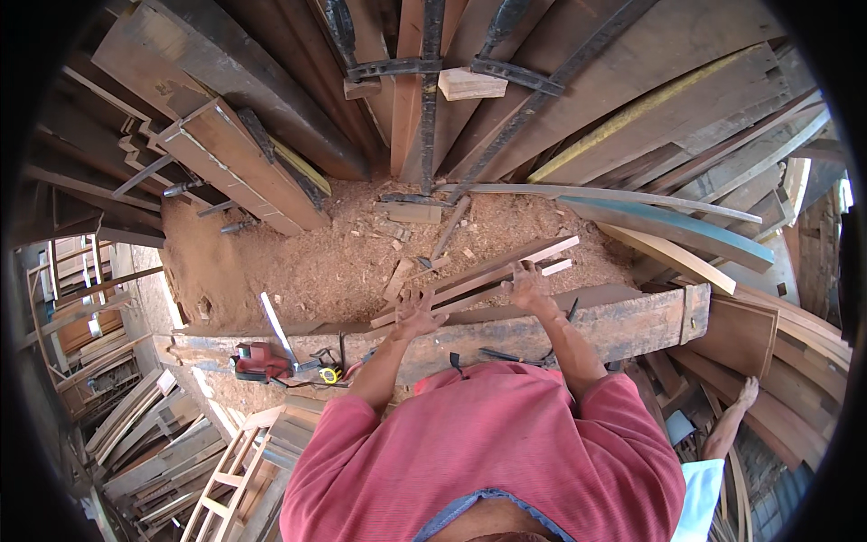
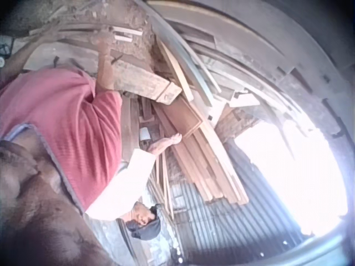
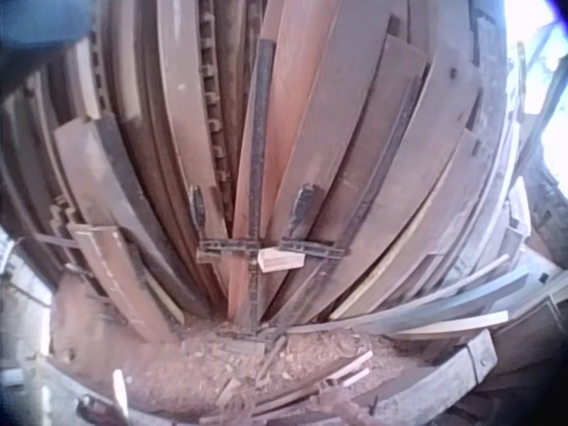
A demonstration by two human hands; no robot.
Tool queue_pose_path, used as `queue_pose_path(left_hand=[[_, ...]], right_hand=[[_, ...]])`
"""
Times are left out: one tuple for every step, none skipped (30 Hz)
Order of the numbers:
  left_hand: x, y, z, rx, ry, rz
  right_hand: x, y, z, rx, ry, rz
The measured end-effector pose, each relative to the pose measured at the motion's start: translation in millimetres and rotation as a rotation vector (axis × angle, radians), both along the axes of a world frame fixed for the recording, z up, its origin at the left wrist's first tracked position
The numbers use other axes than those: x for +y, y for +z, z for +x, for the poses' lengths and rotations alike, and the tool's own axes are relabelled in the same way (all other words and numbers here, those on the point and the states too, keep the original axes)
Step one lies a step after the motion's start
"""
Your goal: The person uses clamps and a hammer to align and secure pieces of wood together, then removes the clamps after positioning the boards.
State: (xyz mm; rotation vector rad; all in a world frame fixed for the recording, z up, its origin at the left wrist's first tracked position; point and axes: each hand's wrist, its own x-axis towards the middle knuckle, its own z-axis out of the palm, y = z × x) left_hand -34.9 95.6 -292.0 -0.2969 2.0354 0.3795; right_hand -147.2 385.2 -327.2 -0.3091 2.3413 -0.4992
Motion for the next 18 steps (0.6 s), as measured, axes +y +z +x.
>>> queue_pose_path(left_hand=[[-2,-8,10,0.048,-0.023,0.000],[-3,-13,17,0.072,-0.056,0.008],[-4,-17,24,0.096,-0.089,0.015],[-4,-19,26,0.120,-0.132,0.027],[-5,-13,26,0.142,-0.161,0.045],[0,-7,25,0.123,-0.215,0.052],[2,2,27,0.102,-0.257,0.049],[3,6,29,0.080,-0.298,0.046],[1,-12,36,0.077,-0.310,0.058],[3,-9,33,0.075,-0.280,0.064],[9,-1,19,0.074,-0.266,0.069],[11,0,13,0.069,-0.227,0.067],[11,-5,14,0.060,-0.196,0.048],[11,-12,14,0.053,-0.162,0.028],[7,-19,14,0.045,-0.128,0.009],[3,-24,11,0.077,-0.049,0.031],[-2,-29,8,0.109,0.030,0.052],[-8,-32,7,0.144,0.110,0.074]], right_hand=[[-9,22,-3,-0.027,0.004,0.010],[-12,37,-6,-0.050,-0.002,0.024],[-11,35,-6,-0.066,0.060,0.018],[-9,30,-3,-0.070,0.097,0.045],[-9,25,-1,-0.077,0.134,0.069],[-8,20,3,-0.084,0.171,0.093],[-9,27,4,-0.166,0.193,0.108],[-8,26,8,-0.202,0.220,0.124],[-6,20,14,-0.238,0.248,0.141],[-4,14,21,-0.278,0.275,0.156],[6,-23,33,-0.305,0.302,0.146],[5,-23,31,-0.335,0.273,0.127],[4,-15,27,-0.368,0.244,0.108],[2,-6,19,-0.399,0.217,0.091],[-1,1,11,-0.404,0.176,0.080],[-1,8,3,-0.399,0.127,0.074],[0,11,-3,-0.394,0.079,0.068],[4,-4,-3,-0.283,0.080,0.008]])
